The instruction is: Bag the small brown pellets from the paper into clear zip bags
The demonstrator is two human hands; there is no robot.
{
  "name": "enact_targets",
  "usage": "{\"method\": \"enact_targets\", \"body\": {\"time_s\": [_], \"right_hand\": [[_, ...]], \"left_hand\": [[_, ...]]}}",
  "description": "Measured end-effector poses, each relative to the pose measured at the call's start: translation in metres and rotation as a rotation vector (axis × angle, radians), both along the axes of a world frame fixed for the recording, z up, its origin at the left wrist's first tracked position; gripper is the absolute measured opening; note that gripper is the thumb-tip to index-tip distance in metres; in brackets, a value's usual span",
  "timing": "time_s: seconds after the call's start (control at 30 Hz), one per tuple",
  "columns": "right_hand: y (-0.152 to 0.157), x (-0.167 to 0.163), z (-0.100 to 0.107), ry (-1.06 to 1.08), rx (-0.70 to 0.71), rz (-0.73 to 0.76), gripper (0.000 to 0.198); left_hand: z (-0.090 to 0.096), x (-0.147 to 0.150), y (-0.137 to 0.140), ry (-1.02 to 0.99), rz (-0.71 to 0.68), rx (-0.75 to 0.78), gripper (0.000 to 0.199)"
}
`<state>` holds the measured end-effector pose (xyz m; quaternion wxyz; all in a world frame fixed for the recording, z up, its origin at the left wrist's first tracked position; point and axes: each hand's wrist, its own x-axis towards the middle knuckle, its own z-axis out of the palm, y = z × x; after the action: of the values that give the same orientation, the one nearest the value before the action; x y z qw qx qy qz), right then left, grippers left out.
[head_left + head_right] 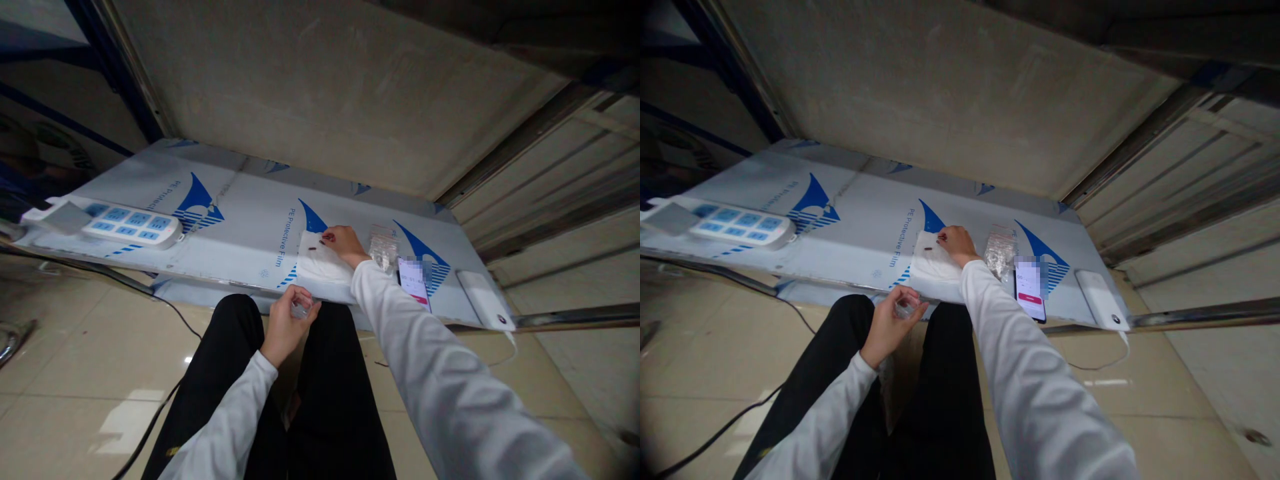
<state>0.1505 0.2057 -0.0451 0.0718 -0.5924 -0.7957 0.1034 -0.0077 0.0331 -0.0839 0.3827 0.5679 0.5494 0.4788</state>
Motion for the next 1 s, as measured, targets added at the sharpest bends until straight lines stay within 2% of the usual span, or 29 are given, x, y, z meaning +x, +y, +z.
{"method": "enact_targets", "body": {"time_s": [0.13,0.3,0.43,0.5,0.57,0.6,0.7,0.8,0.9,1.0], "right_hand": [[0.002,-0.006,-0.003,-0.013,-0.048,0.023,0.017],[0.003,-0.015,-0.003,-0.028,-0.073,-0.026,0.018],[0.001,-0.024,0.010,-0.006,-0.071,-0.054,0.017],[-0.014,-0.027,0.024,0.032,-0.048,-0.042,0.019],[-0.042,-0.028,0.040,0.132,-0.019,0.000,0.021],[-0.059,-0.027,0.048,0.262,-0.003,0.038,0.021],[-0.110,-0.026,0.068,0.454,-0.126,0.153,0.011],[-0.138,-0.027,0.076,0.358,-0.168,0.198,0.010],[-0.146,-0.030,0.078,0.180,-0.144,0.178,0.013],[-0.150,-0.028,0.080,0.119,-0.102,0.192,0.015]], "left_hand": [[-0.001,-0.001,0.000,0.008,0.001,0.001,0.020],[-0.001,-0.002,0.002,0.029,0.010,0.011,0.021],[0.003,-0.003,0.007,0.064,0.002,0.045,0.019],[0.007,-0.003,0.010,0.079,0.006,0.067,0.018],[0.012,-0.003,0.012,0.085,0.011,0.082,0.019],[0.015,-0.002,0.013,0.082,0.012,0.087,0.019],[0.024,0.003,0.013,0.061,0.000,0.098,0.018],[0.031,0.011,0.012,0.075,-0.026,0.132,0.017],[0.033,0.017,0.009,0.106,-0.024,0.162,0.019],[0.034,0.019,0.008,0.109,0.019,0.152,0.022]]}}
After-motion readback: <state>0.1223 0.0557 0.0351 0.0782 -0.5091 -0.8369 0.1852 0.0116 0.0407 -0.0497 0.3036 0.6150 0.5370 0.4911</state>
